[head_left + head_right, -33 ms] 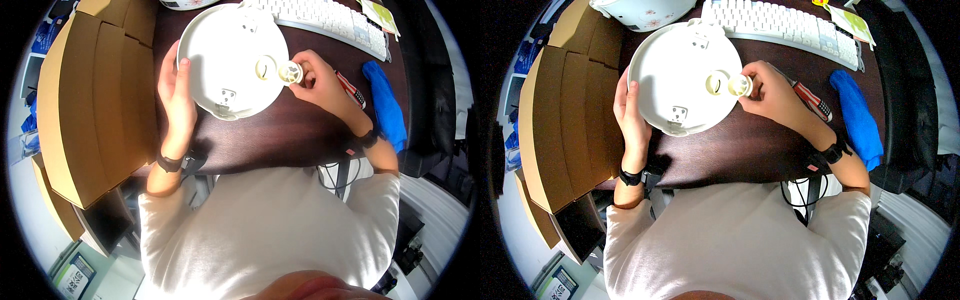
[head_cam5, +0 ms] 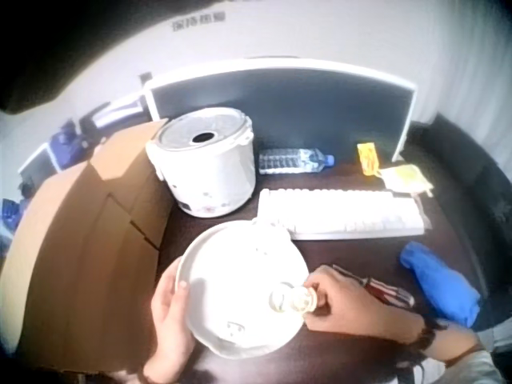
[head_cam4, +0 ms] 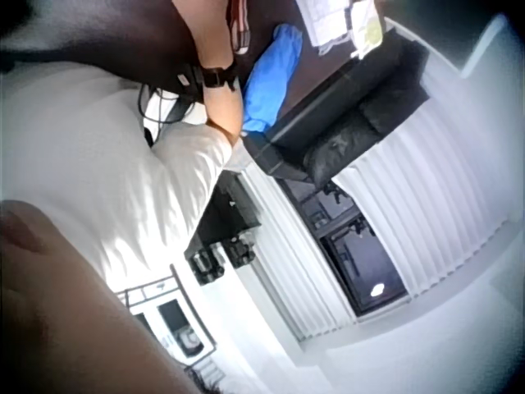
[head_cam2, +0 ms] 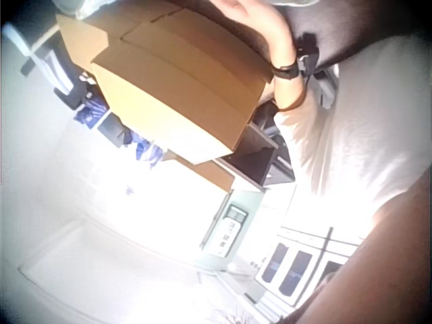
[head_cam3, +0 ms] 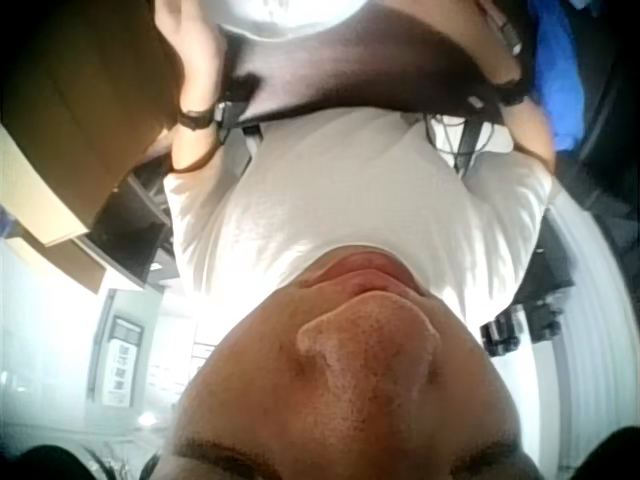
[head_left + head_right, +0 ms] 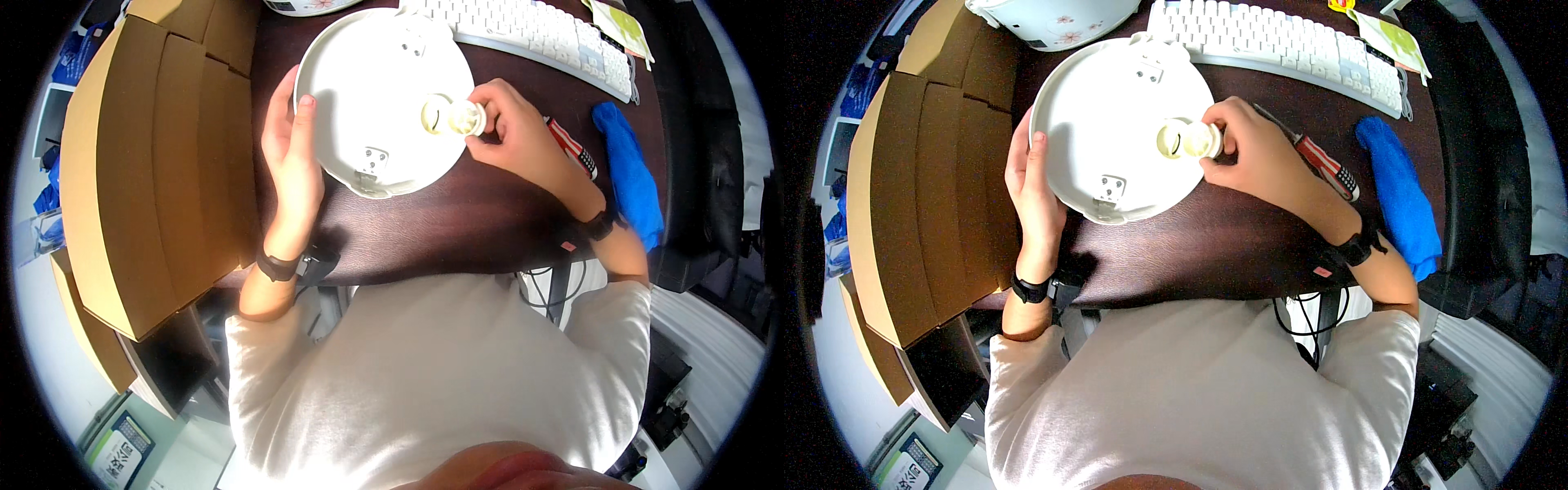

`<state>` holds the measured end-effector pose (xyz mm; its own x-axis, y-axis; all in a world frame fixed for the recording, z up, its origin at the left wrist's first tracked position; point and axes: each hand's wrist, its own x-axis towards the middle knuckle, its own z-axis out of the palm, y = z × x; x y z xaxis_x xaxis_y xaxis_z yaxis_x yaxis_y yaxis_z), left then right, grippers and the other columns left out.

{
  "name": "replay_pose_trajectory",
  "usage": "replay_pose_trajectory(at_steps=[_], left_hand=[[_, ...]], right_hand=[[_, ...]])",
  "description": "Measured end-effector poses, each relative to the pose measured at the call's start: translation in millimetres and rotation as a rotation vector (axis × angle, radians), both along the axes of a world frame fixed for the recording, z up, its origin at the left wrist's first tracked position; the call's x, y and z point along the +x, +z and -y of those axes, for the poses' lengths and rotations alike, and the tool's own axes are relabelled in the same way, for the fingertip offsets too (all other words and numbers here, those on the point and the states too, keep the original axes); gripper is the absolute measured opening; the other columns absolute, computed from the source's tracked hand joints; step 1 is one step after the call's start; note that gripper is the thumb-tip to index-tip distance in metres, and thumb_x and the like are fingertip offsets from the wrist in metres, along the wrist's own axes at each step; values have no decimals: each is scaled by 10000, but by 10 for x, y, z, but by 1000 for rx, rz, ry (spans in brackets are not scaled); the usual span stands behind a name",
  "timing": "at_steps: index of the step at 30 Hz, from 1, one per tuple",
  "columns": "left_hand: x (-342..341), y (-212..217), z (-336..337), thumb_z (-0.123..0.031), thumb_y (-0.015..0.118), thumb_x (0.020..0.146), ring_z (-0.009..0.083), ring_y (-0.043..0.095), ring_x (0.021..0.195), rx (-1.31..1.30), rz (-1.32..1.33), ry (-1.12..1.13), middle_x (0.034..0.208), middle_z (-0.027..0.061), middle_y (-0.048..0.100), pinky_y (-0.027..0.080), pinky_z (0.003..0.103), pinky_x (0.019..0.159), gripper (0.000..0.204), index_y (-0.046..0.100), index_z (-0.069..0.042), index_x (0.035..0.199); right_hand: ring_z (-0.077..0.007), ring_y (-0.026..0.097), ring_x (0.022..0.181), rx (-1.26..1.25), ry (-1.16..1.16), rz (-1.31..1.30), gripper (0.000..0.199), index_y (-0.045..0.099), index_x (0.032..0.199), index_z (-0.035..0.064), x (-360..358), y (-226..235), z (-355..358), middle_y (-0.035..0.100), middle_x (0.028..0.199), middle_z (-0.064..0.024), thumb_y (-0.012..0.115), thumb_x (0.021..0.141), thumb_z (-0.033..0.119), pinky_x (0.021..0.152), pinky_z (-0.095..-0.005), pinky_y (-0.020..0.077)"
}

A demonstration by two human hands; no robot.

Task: The person uses a screwdriver to remove screws from a white circular plastic cover, then wipes the cover with a blue cloth. They reattach the cover to a white appliance base and tighten the screws. The person handles the appliance and its parts on a desk.

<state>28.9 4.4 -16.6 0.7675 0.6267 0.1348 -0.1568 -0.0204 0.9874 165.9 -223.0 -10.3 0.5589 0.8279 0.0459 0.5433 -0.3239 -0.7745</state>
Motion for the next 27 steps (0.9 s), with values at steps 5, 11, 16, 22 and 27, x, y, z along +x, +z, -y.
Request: replay_pose_trajectory(at_steps=[5, 11, 16, 22, 27], left_hand=[[-13, 2, 8, -177, 514, 925, 172, 521, 1102, -34, -3, -7, 1218, 133, 540, 402, 298, 948, 442, 421, 38, 1300], [-19, 2, 2, -182, 514, 927, 169, 523, 1098, -50, -7, -15, 1217, 130, 541, 402, 295, 947, 443, 419, 39, 1299], [-25, 16, 12, -208, 514, 931, 167, 522, 1098, -65, -35, -37, 1216, 131, 541, 400, 296, 949, 459, 410, 39, 1303], [-11, 26, 5, -215, 514, 931, 172, 520, 1103, -51, -55, -29, 1224, 135, 536, 400, 296, 949, 463, 410, 37, 1305], [-13, -6, -16, -210, 514, 930, 178, 516, 1113, -63, -53, -28, 1235, 141, 528, 398, 300, 952, 460, 413, 41, 1303]], right_hand=[[-305, 586, 789, -3, 107, 407, 373, 497, 1014, 58, -21, -16, -196, 531, 979, -115, 688, 719, 182, 679, -357, 490], [-296, 593, 812, 23, 121, 296, 437, 514, 1033, 52, 5, -91, -274, 565, 988, -114, 747, 703, 218, 702, -338, 490], [-206, 602, 733, 34, 16, 60, 427, 505, 1008, 37, 4, -59, -226, 599, 895, -116, 760, 717, 219, 642, -310, 484], [-82, 540, 637, 171, -24, -305, 413, 495, 996, 35, 114, -240, -220, 585, 788, -62, 775, 716, 154, 535, -221, 433], [-31, 492, 637, 40, 32, -359, 397, 457, 1031, 51, 79, -226, -181, 553, 773, -26, 728, 742, 29, 558, -168, 397]])
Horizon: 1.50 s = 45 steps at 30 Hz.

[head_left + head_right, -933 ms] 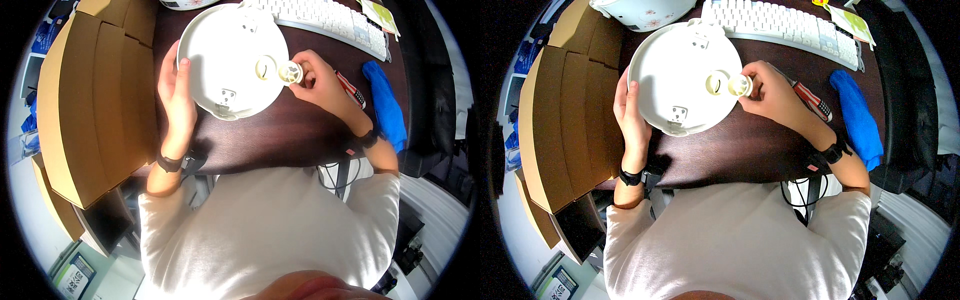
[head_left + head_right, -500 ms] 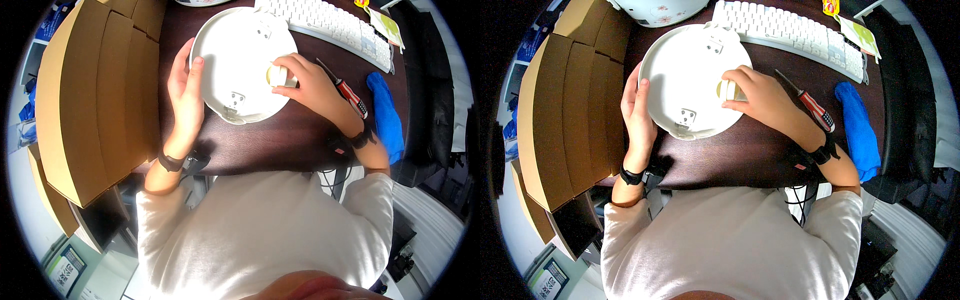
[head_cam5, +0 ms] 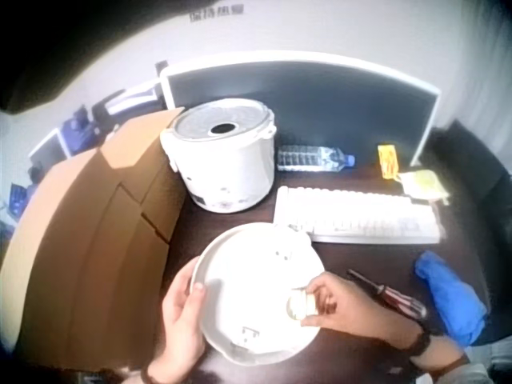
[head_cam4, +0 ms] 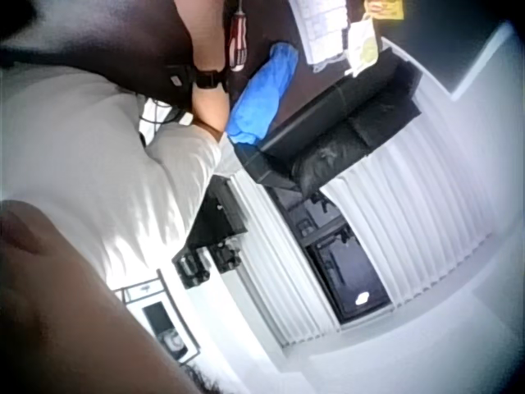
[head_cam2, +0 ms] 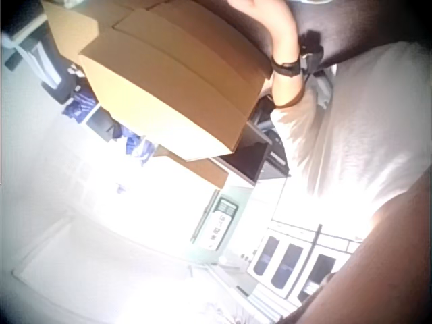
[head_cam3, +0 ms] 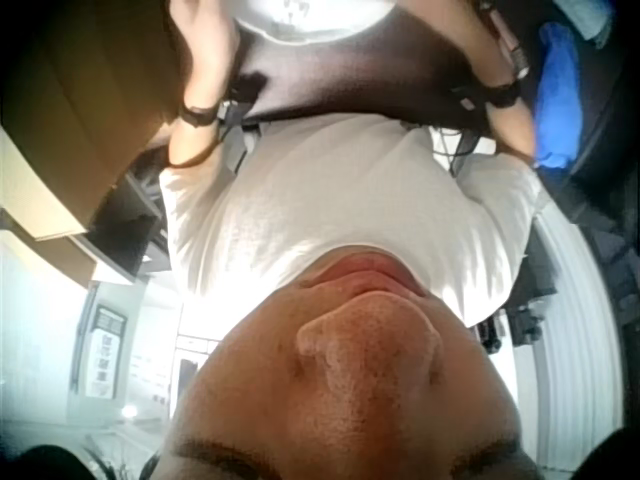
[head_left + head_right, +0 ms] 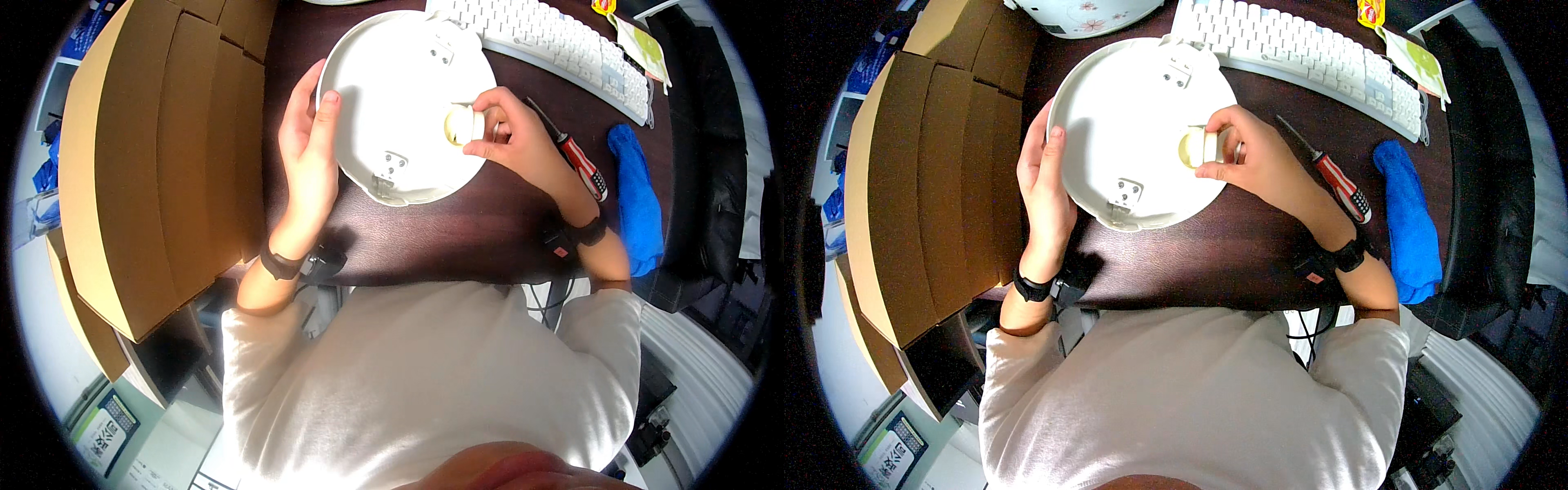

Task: The person uses a screwdriver to remove screws from a white circular plastic cover, then wipes the cover with a blue cloth. They reattach the cover to a white appliance base and tighten the screws. The person handles the appliance and its parts on a desk.

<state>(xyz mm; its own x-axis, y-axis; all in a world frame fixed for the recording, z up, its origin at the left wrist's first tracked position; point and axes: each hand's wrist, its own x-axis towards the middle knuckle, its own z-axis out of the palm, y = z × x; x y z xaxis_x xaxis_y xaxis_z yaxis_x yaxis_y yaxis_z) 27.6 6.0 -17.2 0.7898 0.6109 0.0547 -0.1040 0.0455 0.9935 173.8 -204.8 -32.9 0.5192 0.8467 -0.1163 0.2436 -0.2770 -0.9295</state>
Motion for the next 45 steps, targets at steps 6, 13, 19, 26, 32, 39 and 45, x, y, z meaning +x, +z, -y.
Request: replay_pose_trajectory(at_steps=[6, 13, 19, 26, 32, 39, 45], left_hand=[[11, 18, 12, -202, 515, 929, 176, 513, 1114, 9, -3, 3, 1236, 140, 526, 398, 299, 950, 455, 417, 46, 1298], [9, -7, -13, -191, 512, 927, 174, 514, 1113, -3, -21, -3, 1237, 140, 526, 396, 295, 952, 457, 409, 52, 1300], [6, -1, -4, -195, 511, 926, 173, 515, 1111, 14, -21, 0, 1230, 139, 531, 395, 294, 954, 458, 410, 52, 1299], [8, 27, 13, -204, 513, 927, 160, 524, 1087, 7, -5, -16, 1211, 127, 541, 404, 280, 936, 445, 428, 36, 1292], [1, 11, 10, -206, 518, 926, 157, 527, 1079, 24, -3, -7, 1208, 123, 543, 408, 281, 933, 441, 435, 37, 1284], [0, 20, 20, -213, 521, 926, 172, 524, 1092, 5, -2, 2, 1220, 134, 533, 411, 290, 938, 452, 428, 42, 1287], [-3, 14, 10, -212, 518, 926, 173, 524, 1092, 27, -17, -7, 1219, 145, 531, 411, 290, 936, 464, 413, 48, 1296]], right_hand=[[-154, 557, 659, 65, 22, 453, 374, 518, 1023, 71, 14, 141, 2, 549, 914, -69, 736, 720, 100, 574, -255, 452], [-247, 618, 767, 196, 155, 770, 334, 549, 1039, 82, 16, 122, -47, 529, 1062, -88, 699, 746, 136, 669, -335, 514], [-233, 612, 747, -1, -64, 405, 350, 557, 1045, 67, -79, 206, -56, 549, 1021, -103, 710, 740, 145, 668, -322, 503], [-235, 605, 827, 4, 41, 549, 347, 564, 1061, 75, 23, 227, 1, 558, 1031, -99, 673, 732, 85, 705, -323, 497], [-246, 587, 924, 37, 89, 727, 370, 581, 1051, 111, -6, 259, 4, 554, 1036, -71, 652, 695, 41, 753, -337, 501], [-250, 568, 940, 41, 203, 893, 361, 587, 1038, 108, -70, 199, -2, 549, 1046, -76, 607, 694, -2, 765, -322, 505], [-255, 552, 958, 35, 257, 995, 351, 583, 1038, 84, -103, 182, -44, 547, 1063, -78, 627, 693, 36, 808, -320, 488]])
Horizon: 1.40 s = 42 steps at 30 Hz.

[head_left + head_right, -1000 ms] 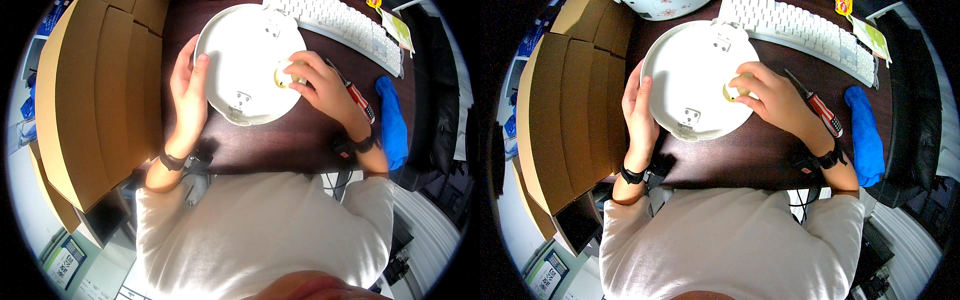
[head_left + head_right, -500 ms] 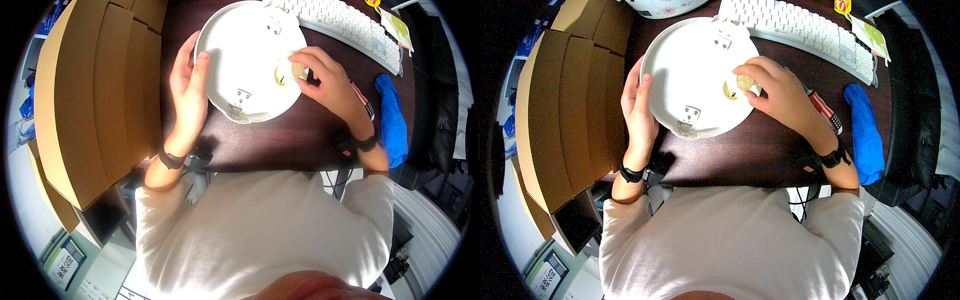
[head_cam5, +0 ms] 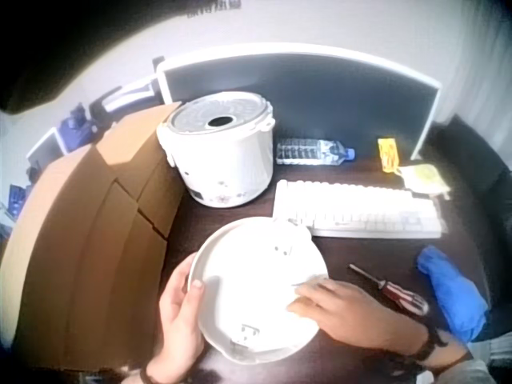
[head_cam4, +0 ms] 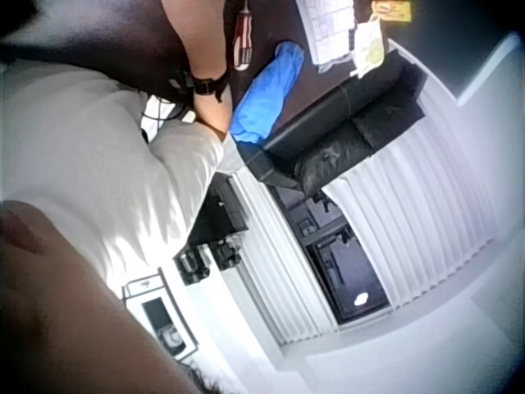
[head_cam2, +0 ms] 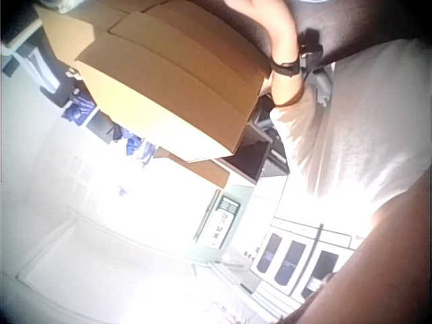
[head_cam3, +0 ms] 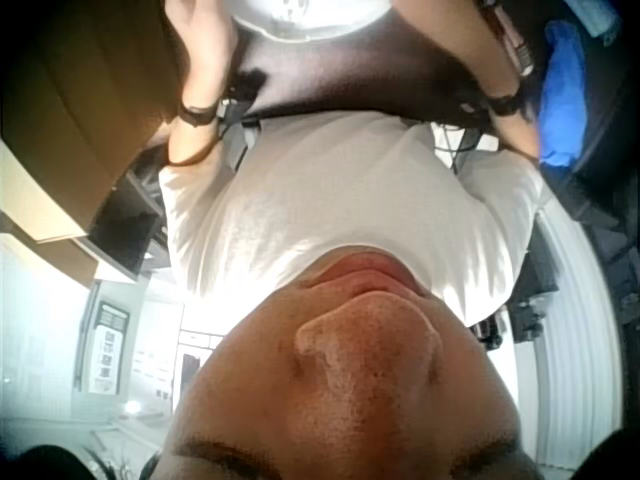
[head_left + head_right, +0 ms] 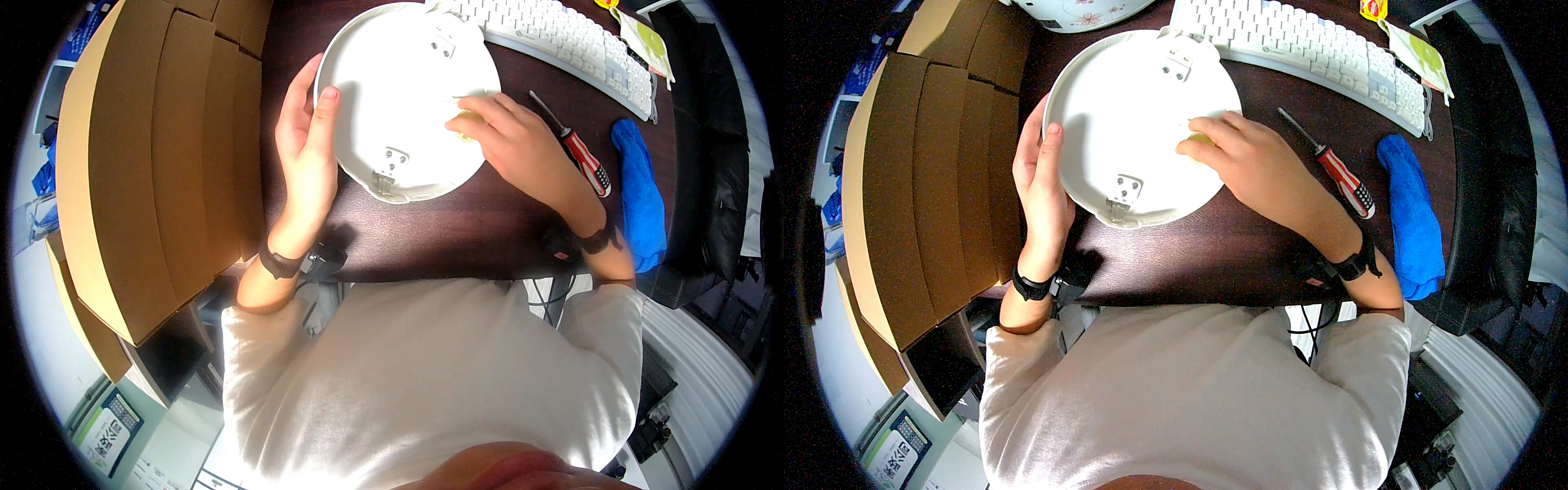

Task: The person uses a screwdriver to remove screws from a white circular plastic cover, then wipes the cover with a blue cloth. They reattach the cover to a white appliance base and tighten the screws. The person handles the appliance and its parts on a desk.

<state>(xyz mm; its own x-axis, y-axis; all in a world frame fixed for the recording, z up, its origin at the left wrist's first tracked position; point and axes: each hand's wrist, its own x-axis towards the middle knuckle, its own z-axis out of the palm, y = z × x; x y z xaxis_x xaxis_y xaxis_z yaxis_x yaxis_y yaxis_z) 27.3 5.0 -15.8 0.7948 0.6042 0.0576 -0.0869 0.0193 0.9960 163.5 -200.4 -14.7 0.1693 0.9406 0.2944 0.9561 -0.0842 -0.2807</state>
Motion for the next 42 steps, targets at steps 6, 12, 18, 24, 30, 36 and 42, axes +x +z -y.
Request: replay_pose_trajectory(at_steps=[6, 12, 18, 24, 30, 36, 42], left_hand=[[1, 0, 6, -211, 517, 926, 172, 527, 1083, 12, 2, 7, 1210, 144, 537, 411, 290, 931, 462, 416, 49, 1294], [3, -20, 15, -215, 520, 925, 173, 528, 1078, 13, 11, 26, 1208, 143, 539, 411, 291, 928, 466, 418, 53, 1292], [17, -63, -22, -208, 518, 926, 165, 535, 1048, 27, 18, 29, 1176, 139, 548, 418, 278, 905, 457, 421, 59, 1284], [16, -75, -14, -201, 502, 932, 161, 535, 1064, -5, 7, 35, 1198, 132, 545, 419, 280, 912, 441, 426, 50, 1287], [24, -115, -30, -203, 487, 940, 153, 527, 1074, 7, 13, 30, 1202, 130, 543, 412, 276, 919, 435, 423, 45, 1291], [20, -104, -29, -199, 480, 944, 156, 526, 1076, 10, 5, 37, 1205, 135, 542, 410, 277, 921, 430, 422, 47, 1292], [16, -78, -19, -189, 487, 944, 156, 529, 1075, -2, 13, 26, 1202, 137, 545, 412, 277, 921, 433, 413, 57, 1293]], right_hand=[[-273, 539, 994, 12, -43, -213, 340, 581, 1084, 59, -26, 5, -2, 542, 1110, -105, 637, 749, 36, 856, -339, 461], [-247, 513, 1025, 15, -53, -123, 363, 544, 1090, -1, -68, 0, -30, 532, 1106, -100, 625, 740, 56, 890, -336, 441], [-255, 508, 1028, 9, -13, -32, 331, 542, 1092, -10, -46, -19, -26, 535, 1103, -108, 559, 767, 49, 900, -341, 434], [-263, 513, 1019, 2, -25, -56, 321, 535, 1096, -19, -56, -30, -60, 538, 1088, -118, 536, 782, 46, 892, -347, 437], [-280, 523, 1017, 1, -71, -106, 358, 525, 1130, -11, -94, -34, -65, 540, 1101, -132, 589, 782, 46, 882, -359, 443], [-256, 519, 1026, -9, -73, -104, 364, 529, 1117, -3, -75, -14, -70, 540, 1093, -113, 602, 768, 68, 886, -350, 444], [-263, 514, 1054, 4, -13, -29, 347, 545, 1133, -16, -28, -77, -33, 546, 1147, -117, 566, 789, 25, 909, -349, 436]])
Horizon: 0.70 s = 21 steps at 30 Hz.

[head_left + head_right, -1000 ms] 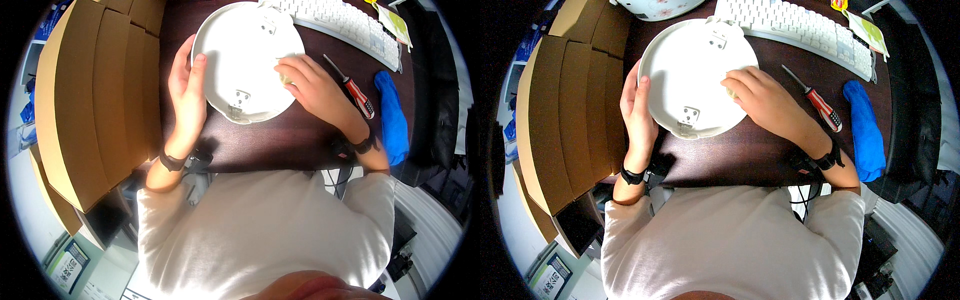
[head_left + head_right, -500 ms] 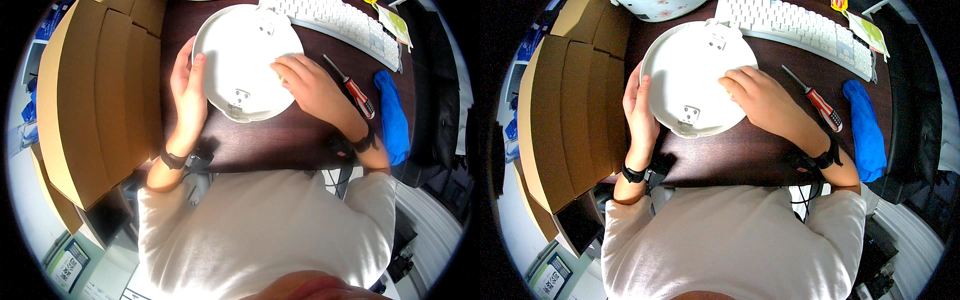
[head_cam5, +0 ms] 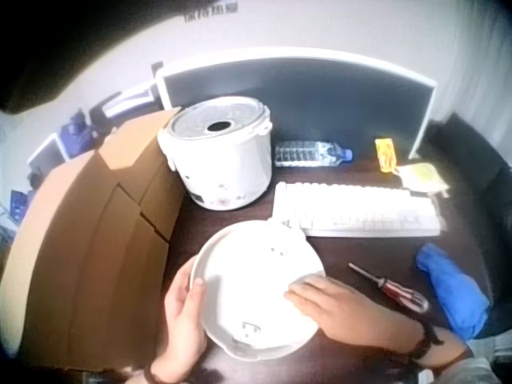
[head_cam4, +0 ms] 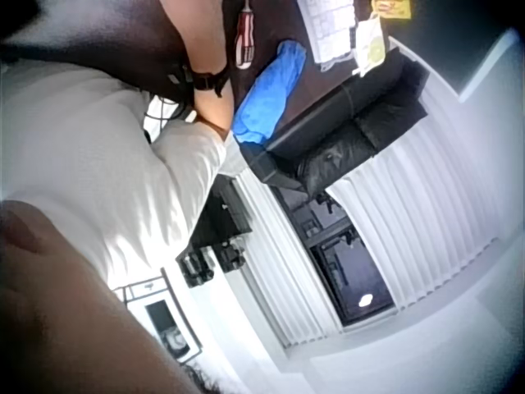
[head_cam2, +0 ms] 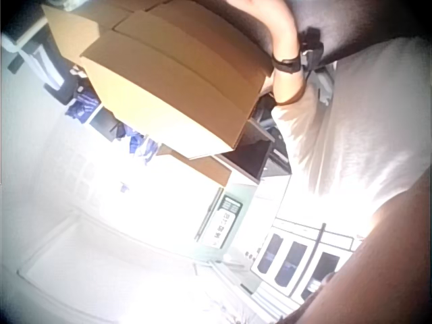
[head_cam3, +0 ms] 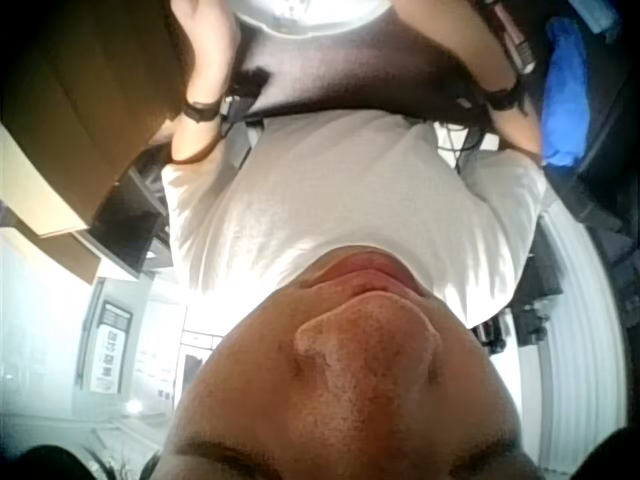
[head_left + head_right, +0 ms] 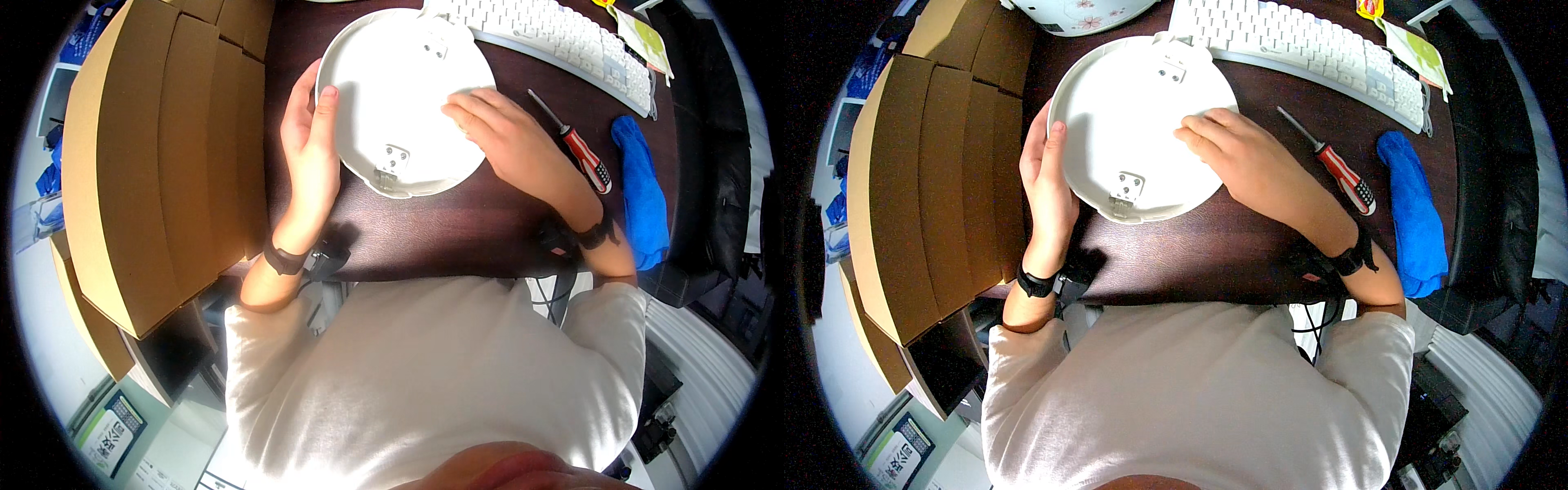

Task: The person uses a screwdriver to remove screws from a white circular plastic cover, then wipes the cover with a blue cloth. They reattach the cover to a white appliance base and tighten the screws. The person handles the appliance and its parts on a desk.

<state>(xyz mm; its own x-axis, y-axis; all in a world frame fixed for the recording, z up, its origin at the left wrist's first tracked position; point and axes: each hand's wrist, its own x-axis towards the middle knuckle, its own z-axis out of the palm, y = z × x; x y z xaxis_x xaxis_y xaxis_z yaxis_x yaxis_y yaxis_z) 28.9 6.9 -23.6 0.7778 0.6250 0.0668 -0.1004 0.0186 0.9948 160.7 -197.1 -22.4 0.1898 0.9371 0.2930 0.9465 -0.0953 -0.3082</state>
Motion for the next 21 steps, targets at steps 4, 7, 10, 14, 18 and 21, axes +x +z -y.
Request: replay_pose_trajectory(at_steps=[4, 7, 10, 14, 18, 21], left_hand=[[9, -66, -22, -192, 487, 945, 155, 531, 1076, 25, 12, 15, 1200, 139, 547, 412, 276, 922, 435, 412, 58, 1293], [7, -81, -33, -189, 486, 944, 158, 529, 1078, 25, 5, 15, 1200, 140, 547, 409, 278, 926, 433, 413, 59, 1291], [3, -25, -15, -190, 489, 941, 161, 527, 1083, 12, 6, -4, 1203, 140, 545, 404, 282, 933, 435, 414, 58, 1291], [7, 46, 23, -182, 502, 936, 142, 530, 1009, -1, 28, -9, 1132, 135, 554, 411, 256, 889, 430, 413, 74, 1271], [32, 36, 30, -184, 505, 936, 137, 537, 991, 40, 46, 9, 1111, 126, 566, 419, 252, 874, 432, 412, 71, 1271], [22, 28, 24, -183, 503, 937, 133, 541, 981, 67, 62, 18, 1098, 120, 574, 425, 250, 865, 429, 412, 68, 1272]], right_hand=[[-266, 505, 1081, -26, -20, -59, 348, 545, 1141, -21, -30, 10, -1, 545, 1166, -115, 568, 796, 14, 918, -347, 431], [-260, 502, 1061, -12, -23, -31, 344, 553, 1108, -18, -29, -11, -8, 553, 1120, -109, 540, 767, 27, 909, -337, 436], [-256, 502, 1059, 50, 10, -117, 350, 557, 1106, -4, 17, 19, -3, 554, 1110, -100, 579, 757, 20, 901, -341, 440], [-256, 508, 1051, 63, -36, -242, 366, 559, 1104, 9, 38, -14, 24, 552, 1118, -90, 623, 744, 20, 894, -344, 443], [-254, 516, 1035, 64, -38, -160, 368, 560, 1103, 9, -26, -15, 19, 551, 1123, -88, 632, 743, 36, 891, -342, 444], [-250, 519, 1029, 41, -11, -68, 351, 562, 1101, 6, -15, 25, 0, 551, 1121, -88, 618, 757, 48, 885, -336, 450]])
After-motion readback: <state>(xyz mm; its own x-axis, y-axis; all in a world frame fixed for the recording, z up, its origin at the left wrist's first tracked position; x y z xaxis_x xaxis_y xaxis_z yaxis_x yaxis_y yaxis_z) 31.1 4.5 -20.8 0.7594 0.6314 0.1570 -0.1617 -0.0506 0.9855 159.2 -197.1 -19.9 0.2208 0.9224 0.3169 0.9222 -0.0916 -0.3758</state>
